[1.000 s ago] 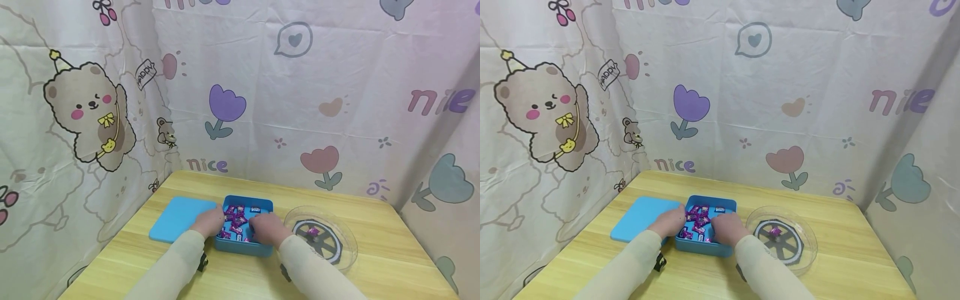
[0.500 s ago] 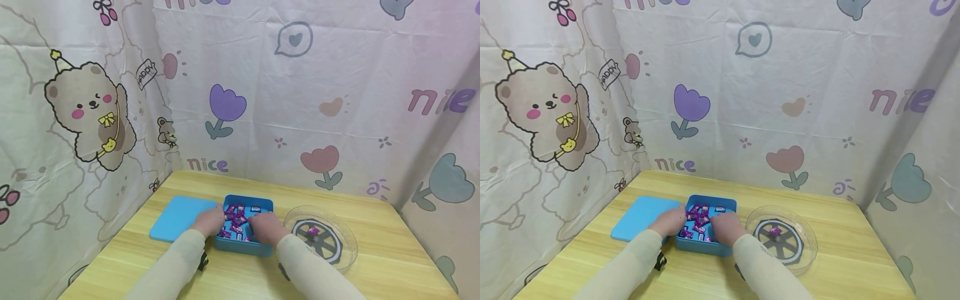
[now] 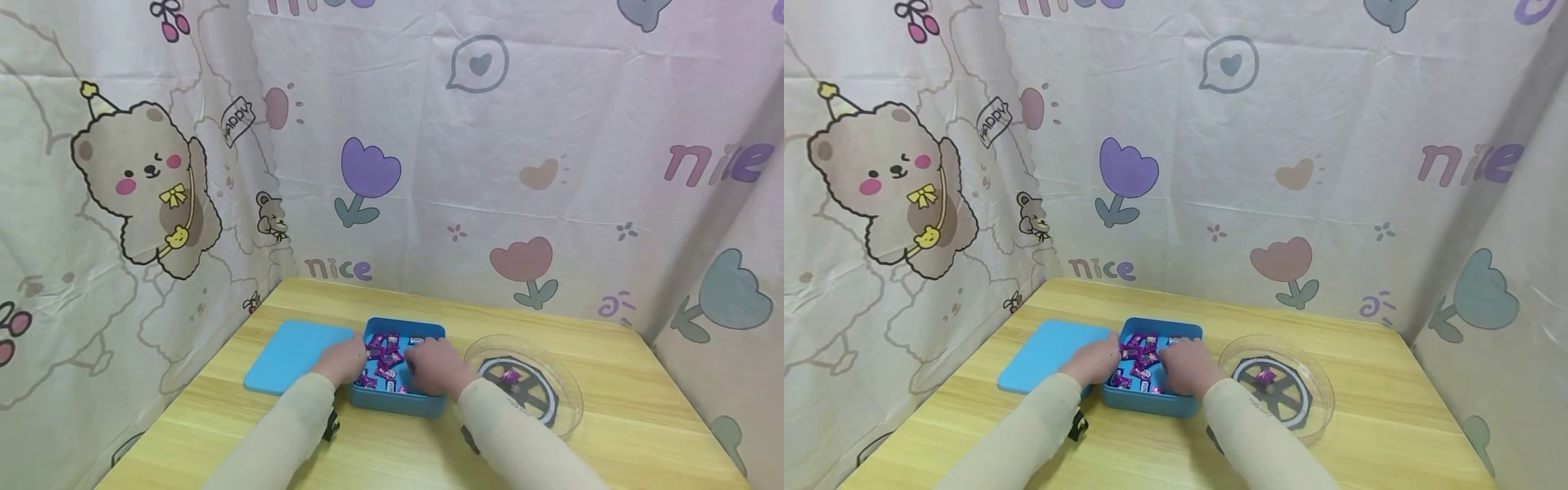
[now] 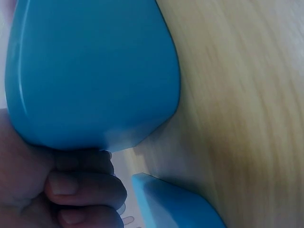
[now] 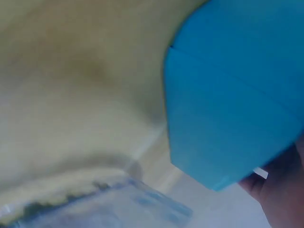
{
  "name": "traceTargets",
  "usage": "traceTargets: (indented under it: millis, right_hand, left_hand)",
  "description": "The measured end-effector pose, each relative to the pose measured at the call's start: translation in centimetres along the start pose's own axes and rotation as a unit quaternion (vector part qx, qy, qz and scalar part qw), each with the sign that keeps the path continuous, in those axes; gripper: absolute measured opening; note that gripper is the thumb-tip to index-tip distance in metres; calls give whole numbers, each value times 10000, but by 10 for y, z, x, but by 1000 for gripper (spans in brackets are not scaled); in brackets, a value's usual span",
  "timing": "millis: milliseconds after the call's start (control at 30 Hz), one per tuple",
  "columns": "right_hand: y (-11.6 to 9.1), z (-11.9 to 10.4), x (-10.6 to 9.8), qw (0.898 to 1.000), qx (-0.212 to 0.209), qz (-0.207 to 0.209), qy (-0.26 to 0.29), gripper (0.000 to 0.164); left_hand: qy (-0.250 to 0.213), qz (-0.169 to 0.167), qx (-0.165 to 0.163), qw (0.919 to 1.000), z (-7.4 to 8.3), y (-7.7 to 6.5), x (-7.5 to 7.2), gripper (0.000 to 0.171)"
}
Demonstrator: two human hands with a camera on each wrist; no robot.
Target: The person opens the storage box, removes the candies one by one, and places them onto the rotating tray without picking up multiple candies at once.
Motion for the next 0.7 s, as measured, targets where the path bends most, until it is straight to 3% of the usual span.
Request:
traceTargets:
  millis: [267,467,700]
  right_hand:
    - [-12,6,-32,9992,-249,168,245,13]
    - [-21,32,-47,9986,229,78,478,14]
    - [-36,78,-42,9919,692,53,1062,12]
  left_hand:
    - [182,10,46,9998,2,1,-2,54]
    - [235,43,128,9996,2,1,-1,54]
    - [180,138,165,9996,2,-2,-2,55]
Point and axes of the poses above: each hand's wrist, its own y-axis towards the middle knuckle, its own x-axis out of the palm, z = x × y, the point moved 6 cm from there along y, towards the middle knuckle, and after that the axes turned 10 degrees about -z, right-handed, at the moved point
